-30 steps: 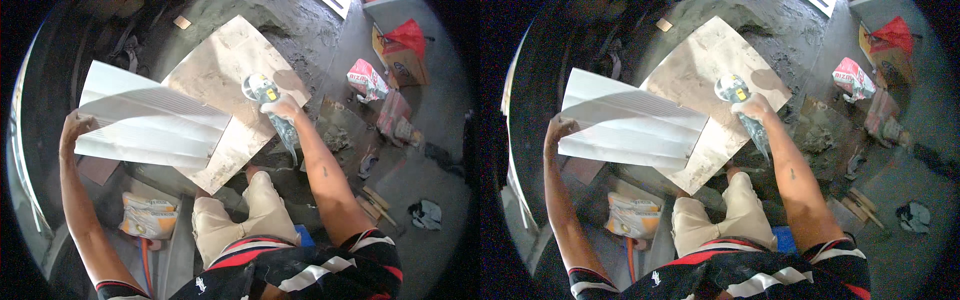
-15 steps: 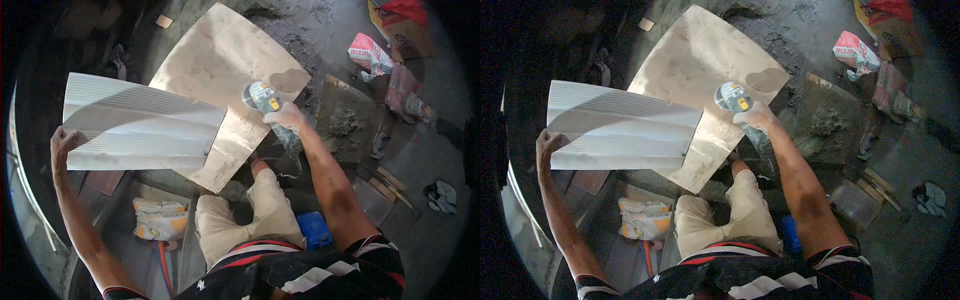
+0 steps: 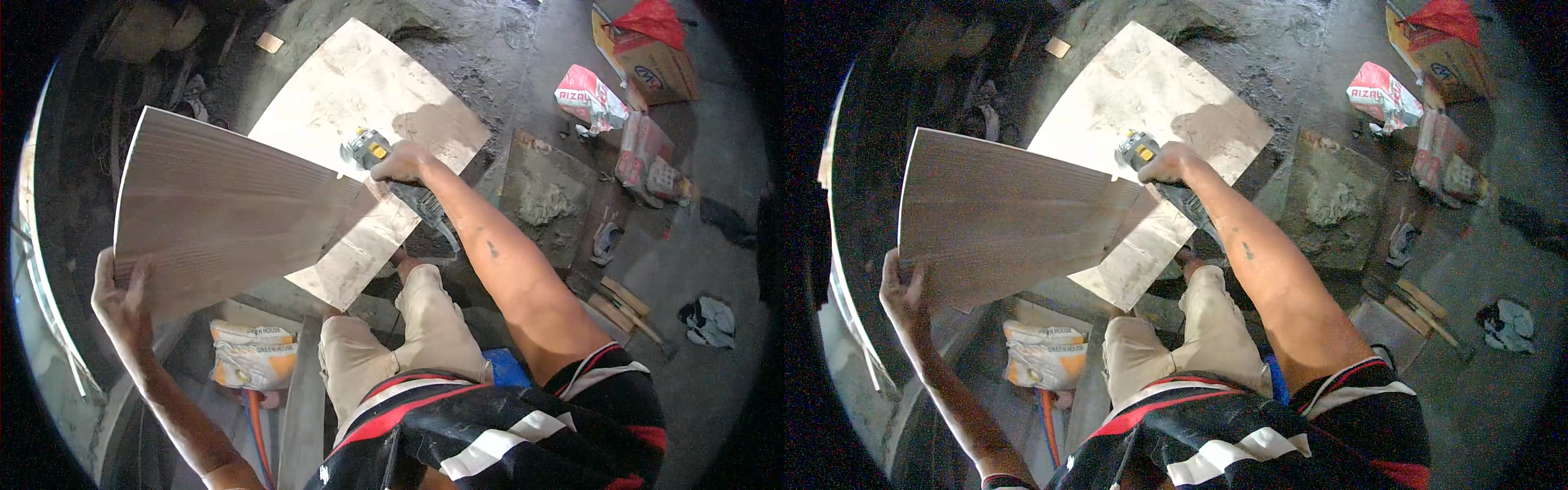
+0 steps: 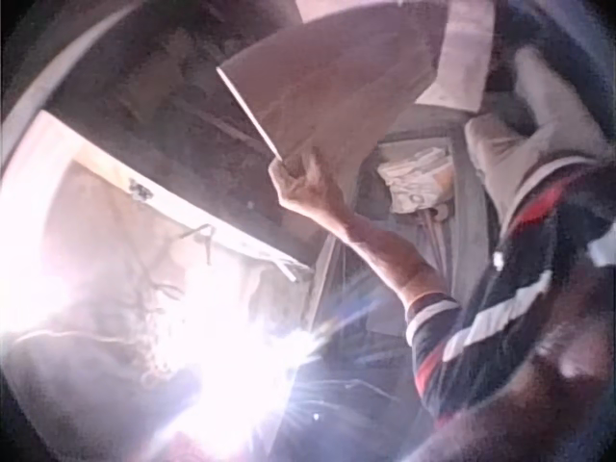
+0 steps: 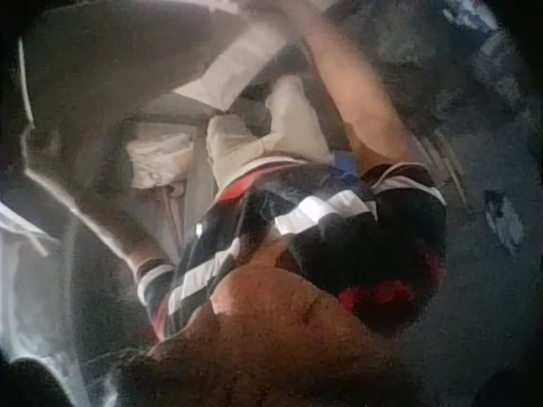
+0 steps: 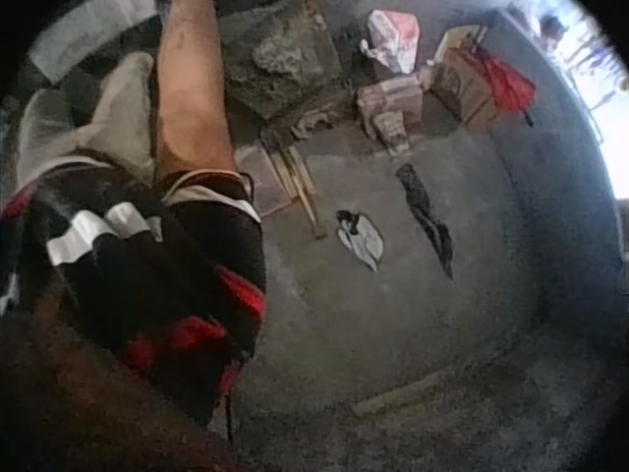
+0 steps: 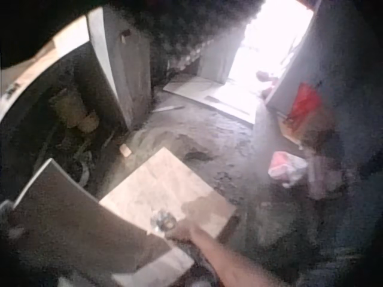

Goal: The person applies mortar to a wall behind a sink by hand and with a tool, taps the area with a mallet, and uses an angle grinder to cut and shape a white ceramic tile.

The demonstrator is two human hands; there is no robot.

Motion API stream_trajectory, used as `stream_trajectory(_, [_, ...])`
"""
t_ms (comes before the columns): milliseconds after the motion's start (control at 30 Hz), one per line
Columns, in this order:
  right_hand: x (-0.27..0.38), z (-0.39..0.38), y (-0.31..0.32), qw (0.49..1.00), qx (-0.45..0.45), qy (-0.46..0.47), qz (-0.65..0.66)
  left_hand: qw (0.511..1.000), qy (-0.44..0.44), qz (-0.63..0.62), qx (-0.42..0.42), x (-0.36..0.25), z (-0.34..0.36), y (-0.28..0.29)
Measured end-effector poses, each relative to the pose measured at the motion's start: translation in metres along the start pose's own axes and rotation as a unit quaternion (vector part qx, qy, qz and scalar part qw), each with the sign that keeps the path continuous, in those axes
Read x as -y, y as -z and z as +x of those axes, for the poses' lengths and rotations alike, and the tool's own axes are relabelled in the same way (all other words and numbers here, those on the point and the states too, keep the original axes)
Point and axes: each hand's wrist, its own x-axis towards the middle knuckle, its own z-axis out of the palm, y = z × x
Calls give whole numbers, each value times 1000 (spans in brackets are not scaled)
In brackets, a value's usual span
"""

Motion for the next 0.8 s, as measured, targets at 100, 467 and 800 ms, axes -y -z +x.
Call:
stream_trajectory(100, [4, -7, 4, 1000, 6, 4, 20, 999, 4, -50, -11, -18, -23, -2])
stream_trajectory(467, [15, -19, 4, 999, 32, 14, 4, 996, -13, -83, -12, -31, -37, -5])
stream_trajectory(800, [11, -5, -9, 999, 26, 3, -30, 998, 11, -50, -25, -40, -41, -4])
